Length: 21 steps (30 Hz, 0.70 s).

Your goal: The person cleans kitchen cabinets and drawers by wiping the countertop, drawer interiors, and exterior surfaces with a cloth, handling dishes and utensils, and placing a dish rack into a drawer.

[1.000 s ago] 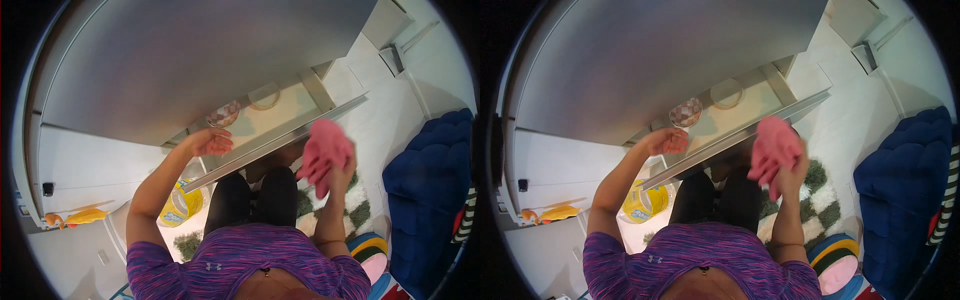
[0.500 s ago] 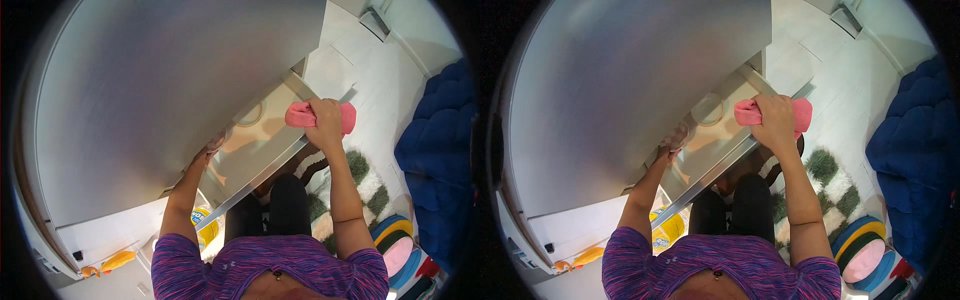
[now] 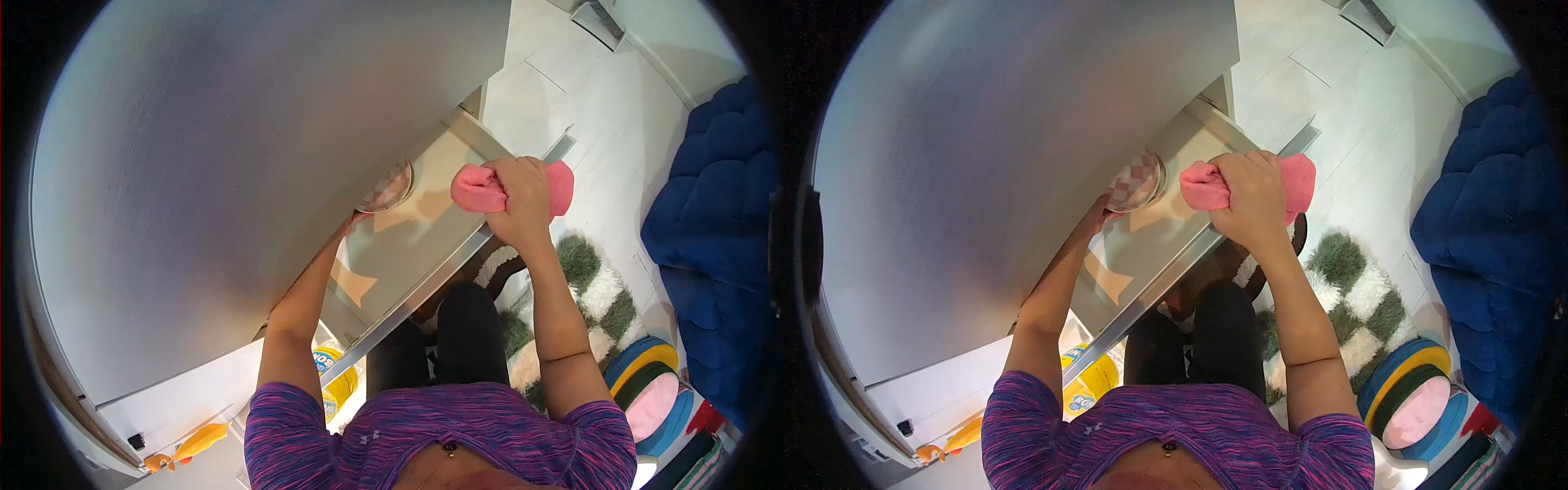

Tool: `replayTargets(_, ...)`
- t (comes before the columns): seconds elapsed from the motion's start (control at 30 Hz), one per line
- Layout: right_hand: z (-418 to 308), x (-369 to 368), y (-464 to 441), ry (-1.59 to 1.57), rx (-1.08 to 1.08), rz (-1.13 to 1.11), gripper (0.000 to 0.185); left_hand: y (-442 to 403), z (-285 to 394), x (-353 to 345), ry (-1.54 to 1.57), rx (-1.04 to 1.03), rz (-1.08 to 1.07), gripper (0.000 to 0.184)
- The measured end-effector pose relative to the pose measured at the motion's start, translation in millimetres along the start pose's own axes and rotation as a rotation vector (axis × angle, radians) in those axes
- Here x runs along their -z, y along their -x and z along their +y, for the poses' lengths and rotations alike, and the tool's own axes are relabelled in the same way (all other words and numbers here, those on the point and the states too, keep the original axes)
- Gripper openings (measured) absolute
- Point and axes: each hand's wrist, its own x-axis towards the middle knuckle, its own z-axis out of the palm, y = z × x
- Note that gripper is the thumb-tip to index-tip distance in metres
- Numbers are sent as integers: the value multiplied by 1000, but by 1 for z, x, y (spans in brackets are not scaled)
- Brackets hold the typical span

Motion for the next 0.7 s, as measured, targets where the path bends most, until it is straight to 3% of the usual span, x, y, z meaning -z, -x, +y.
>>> replayTargets(0.1,1,0,0,7,16,21,19,-11,-10,-5,-307,62,108,43)
replayTargets(0.23,1,0,1,-7,16,11,21,-20,-2,-6,-310,201,70,42)
replayTargets(0.3,2,-1,1,-13,14,22,21,-25,-7,-1,-275,79,109,57)
replayTargets(0.43,1,-1,1,7,31,43,20,-35,-20,14,-151,48,154,52)
replayTargets(0.7,0,-1,1,-21,20,67,19,-61,-60,75,91,276,249,47)
